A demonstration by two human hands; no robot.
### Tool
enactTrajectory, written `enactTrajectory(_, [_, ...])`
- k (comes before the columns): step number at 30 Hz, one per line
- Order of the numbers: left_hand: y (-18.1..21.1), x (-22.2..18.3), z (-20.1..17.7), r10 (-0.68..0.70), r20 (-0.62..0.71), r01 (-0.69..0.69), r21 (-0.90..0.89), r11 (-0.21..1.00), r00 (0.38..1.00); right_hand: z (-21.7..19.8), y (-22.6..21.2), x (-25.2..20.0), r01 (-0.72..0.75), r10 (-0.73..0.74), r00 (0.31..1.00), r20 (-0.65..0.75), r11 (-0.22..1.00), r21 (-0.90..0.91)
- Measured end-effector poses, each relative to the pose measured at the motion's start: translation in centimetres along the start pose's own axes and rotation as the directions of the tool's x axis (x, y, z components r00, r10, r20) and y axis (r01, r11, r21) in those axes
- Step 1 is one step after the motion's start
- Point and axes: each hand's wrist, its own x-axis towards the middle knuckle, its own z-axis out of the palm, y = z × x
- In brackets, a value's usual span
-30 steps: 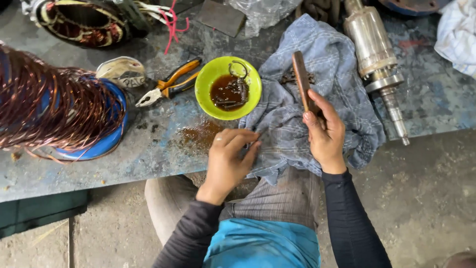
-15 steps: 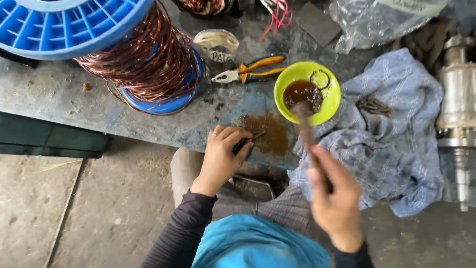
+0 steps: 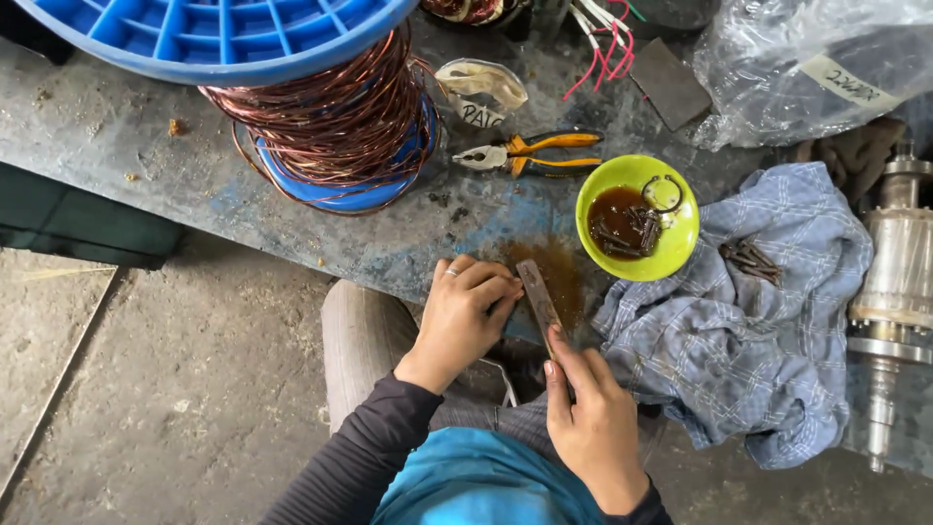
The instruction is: Cleaning and preparing small electrical components for motor repair using a scraping tool and liquid dip.
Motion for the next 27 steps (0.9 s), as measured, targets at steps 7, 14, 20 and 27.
enactTrajectory(7, [0.1,-0.2,0.3,0.020,0.010,-0.020,0.014,1.000,1.000,0.9,-0.7,4.4,0.070,-0.069,0.997,-0.047,0.997,0.028])
enactTrajectory(14, [0.4,0.2,0.0,0.033,-0.062,-0.030,0.035,0.999,0.998,1.0,-0.4,2.1,0.088,-0.086,0.995,-0.057,0.995,0.040])
enactTrajectory(20, [0.6,0.3,-0.1,0.052,-0.053,-0.050,0.029,0.998,0.997,0.8,0.1,0.7,0.051,-0.049,0.997,-0.061,0.998,0.036])
enactTrajectory(27, [-0.4,0.0,1.2,0.063,-0.201,-0.058,0.032,0.998,0.977,1.9,-0.9,5.3,0.161,-0.193,0.943,-0.272,0.978,-0.136])
